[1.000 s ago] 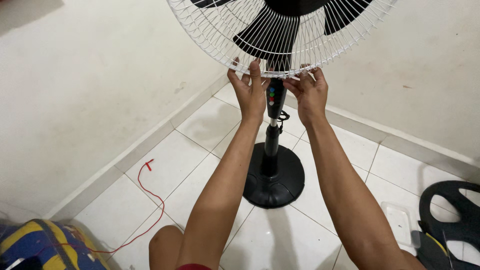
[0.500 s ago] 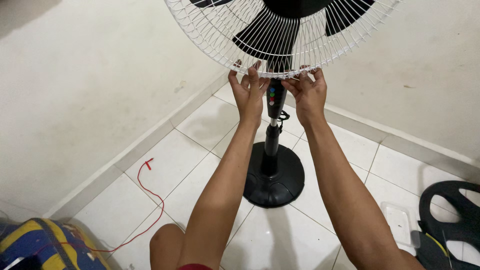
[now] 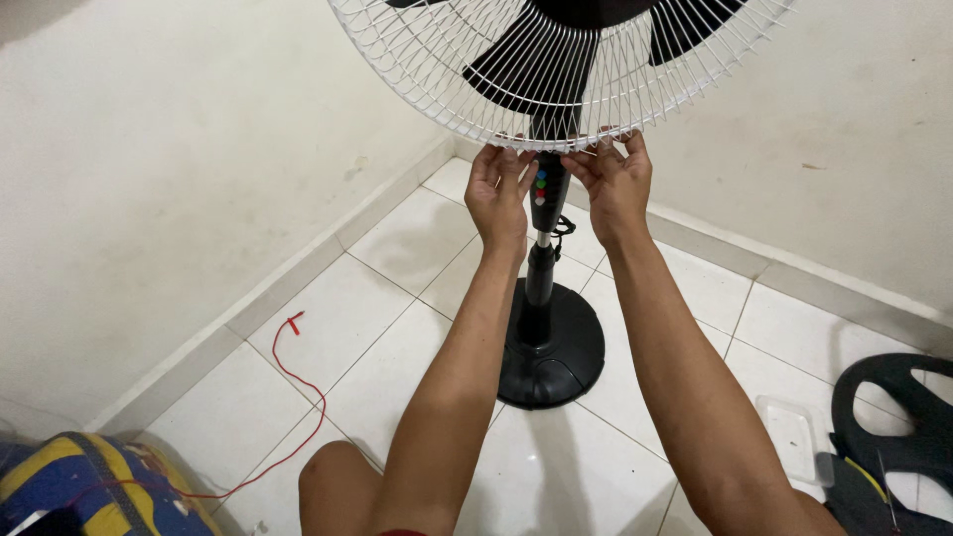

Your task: The person assembles a standing electric fan by attaching the front wire cage to the fan head and securing it with a screw. They use a screwdriver to tighten the screw and adjust the cage alignment.

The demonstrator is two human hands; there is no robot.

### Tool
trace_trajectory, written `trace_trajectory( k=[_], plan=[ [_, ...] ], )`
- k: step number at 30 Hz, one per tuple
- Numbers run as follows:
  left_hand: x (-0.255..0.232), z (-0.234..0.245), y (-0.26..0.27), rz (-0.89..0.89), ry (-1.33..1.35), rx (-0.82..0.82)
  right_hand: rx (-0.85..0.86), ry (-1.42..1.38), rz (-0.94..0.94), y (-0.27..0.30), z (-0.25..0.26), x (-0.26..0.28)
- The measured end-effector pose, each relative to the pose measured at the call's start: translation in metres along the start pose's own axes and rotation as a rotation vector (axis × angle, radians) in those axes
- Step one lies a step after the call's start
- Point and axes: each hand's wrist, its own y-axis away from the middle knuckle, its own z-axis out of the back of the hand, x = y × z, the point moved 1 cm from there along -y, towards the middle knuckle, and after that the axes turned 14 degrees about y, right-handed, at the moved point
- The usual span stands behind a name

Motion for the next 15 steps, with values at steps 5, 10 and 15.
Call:
trace_trajectory(
  k=[5, 10, 15],
  plan=[
    [-0.0002, 0.0012, -0.0015, 0.041, 0.035, -0.017, 0.008, 0.015, -0.009, 0.0031, -0.0012, 0.0011],
    [0.0000, -0.0034, -0.0019, 0.073, 0.097, -0.008, 0.009, 0.021, -0.016, 0.0024, -0.0002, 0.0028],
    [0.0050, -0.0072, -0.0062, 0.045, 0.129, 0.028, 0.012, 0.024, -0.007, 0.0004, -0.0010, 0.0032]
  ],
)
